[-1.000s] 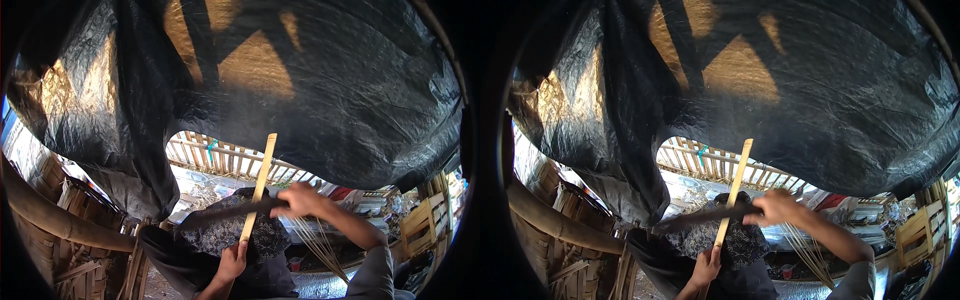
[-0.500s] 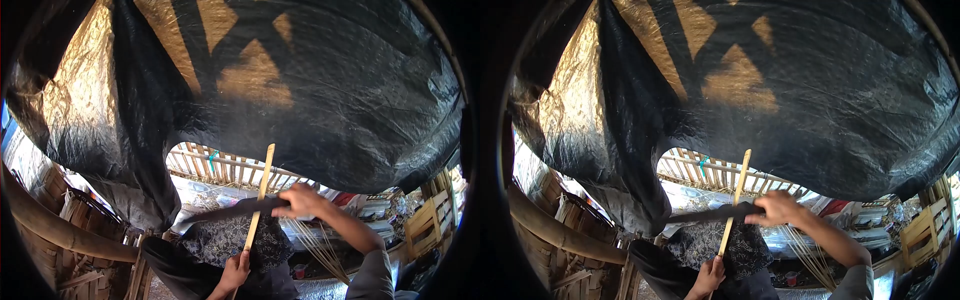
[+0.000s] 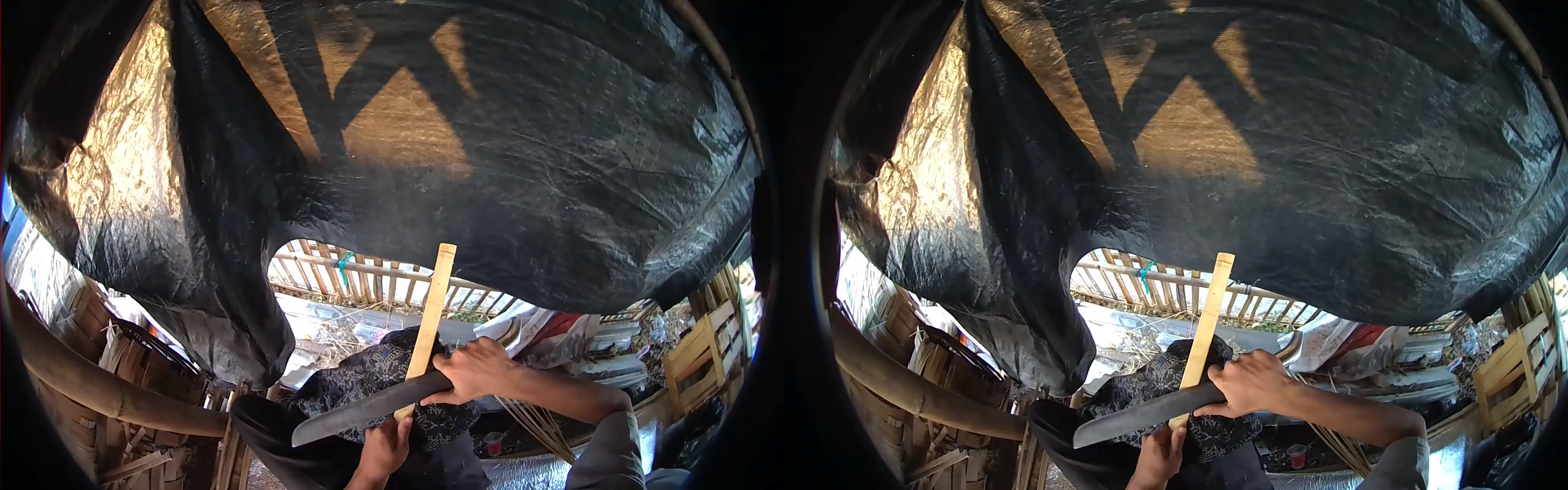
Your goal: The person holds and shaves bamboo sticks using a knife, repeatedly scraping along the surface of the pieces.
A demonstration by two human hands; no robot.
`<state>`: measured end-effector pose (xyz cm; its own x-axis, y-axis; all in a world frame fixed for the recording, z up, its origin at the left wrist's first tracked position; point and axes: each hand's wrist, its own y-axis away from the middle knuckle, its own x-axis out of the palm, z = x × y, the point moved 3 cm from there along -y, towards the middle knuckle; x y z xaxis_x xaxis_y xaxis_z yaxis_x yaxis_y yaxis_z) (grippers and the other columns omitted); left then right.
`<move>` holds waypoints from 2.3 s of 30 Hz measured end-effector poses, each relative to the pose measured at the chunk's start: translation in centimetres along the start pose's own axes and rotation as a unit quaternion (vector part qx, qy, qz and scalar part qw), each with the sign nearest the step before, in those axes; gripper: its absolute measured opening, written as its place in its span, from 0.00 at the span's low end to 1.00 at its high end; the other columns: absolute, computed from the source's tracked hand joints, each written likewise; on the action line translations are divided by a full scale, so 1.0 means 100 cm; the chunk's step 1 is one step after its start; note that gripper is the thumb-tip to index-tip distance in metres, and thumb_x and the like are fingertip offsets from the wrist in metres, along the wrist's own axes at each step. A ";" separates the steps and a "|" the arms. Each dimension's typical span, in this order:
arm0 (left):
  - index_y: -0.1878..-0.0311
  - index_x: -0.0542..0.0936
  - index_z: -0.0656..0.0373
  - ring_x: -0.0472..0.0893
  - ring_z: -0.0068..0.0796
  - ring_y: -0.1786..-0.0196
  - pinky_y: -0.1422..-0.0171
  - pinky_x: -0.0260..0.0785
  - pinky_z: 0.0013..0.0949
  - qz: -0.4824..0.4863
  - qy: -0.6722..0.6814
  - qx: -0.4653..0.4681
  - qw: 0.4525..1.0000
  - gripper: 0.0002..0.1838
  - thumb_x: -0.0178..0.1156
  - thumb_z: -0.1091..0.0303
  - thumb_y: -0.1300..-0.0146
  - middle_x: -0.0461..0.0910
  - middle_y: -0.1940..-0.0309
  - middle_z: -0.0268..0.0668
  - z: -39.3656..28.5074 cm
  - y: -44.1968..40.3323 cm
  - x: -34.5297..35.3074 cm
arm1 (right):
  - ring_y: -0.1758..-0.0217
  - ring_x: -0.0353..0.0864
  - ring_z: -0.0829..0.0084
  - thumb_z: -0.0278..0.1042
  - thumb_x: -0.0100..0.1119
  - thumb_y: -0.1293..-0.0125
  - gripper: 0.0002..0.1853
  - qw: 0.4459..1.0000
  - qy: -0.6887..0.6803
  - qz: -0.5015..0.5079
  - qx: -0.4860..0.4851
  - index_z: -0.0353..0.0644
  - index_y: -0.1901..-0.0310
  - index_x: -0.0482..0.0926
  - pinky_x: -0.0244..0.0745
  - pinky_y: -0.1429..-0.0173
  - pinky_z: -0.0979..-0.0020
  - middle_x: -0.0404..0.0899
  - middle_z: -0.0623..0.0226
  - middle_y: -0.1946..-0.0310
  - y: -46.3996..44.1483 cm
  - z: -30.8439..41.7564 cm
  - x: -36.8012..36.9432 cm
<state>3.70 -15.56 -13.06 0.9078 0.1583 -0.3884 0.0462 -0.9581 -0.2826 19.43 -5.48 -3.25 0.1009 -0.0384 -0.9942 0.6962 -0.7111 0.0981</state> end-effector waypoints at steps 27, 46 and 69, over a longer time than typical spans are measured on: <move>0.60 0.73 0.66 0.69 0.23 0.75 0.72 0.61 0.25 0.164 0.513 -0.450 0.712 0.24 0.50 0.49 0.34 0.72 0.75 0.37 0.038 -0.022 0.005 | 0.87 0.76 0.56 0.64 0.59 0.47 0.29 0.920 -0.223 -0.220 0.234 0.40 0.77 0.72 0.72 0.82 0.61 0.69 0.61 0.93 -0.014 -0.003 0.060; 0.60 0.74 0.66 0.64 0.22 0.76 0.72 0.57 0.23 0.117 0.591 -0.459 0.653 0.22 0.52 0.51 0.35 0.68 0.77 0.35 0.042 -0.024 -0.009 | 0.86 0.77 0.56 0.69 0.55 0.47 0.31 0.928 -0.250 -0.201 0.189 0.41 0.76 0.75 0.73 0.82 0.61 0.71 0.60 0.92 -0.043 -0.001 0.063; 0.71 0.72 0.62 0.64 0.15 0.85 0.84 0.53 0.20 0.028 0.313 -0.316 0.895 0.21 0.46 0.53 0.30 0.66 0.85 0.29 0.017 -0.040 -0.009 | 0.69 0.81 0.45 0.73 0.54 0.49 0.39 0.918 -0.306 -0.083 0.238 0.40 0.53 0.75 0.78 0.63 0.53 0.78 0.46 0.79 0.007 0.020 0.048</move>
<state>1.94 -11.42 -13.09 0.9626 0.1310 0.2371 0.0406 -0.9352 0.3518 18.98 -7.53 -8.05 -0.4983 -0.1861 -0.8468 0.2617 -0.9634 0.0577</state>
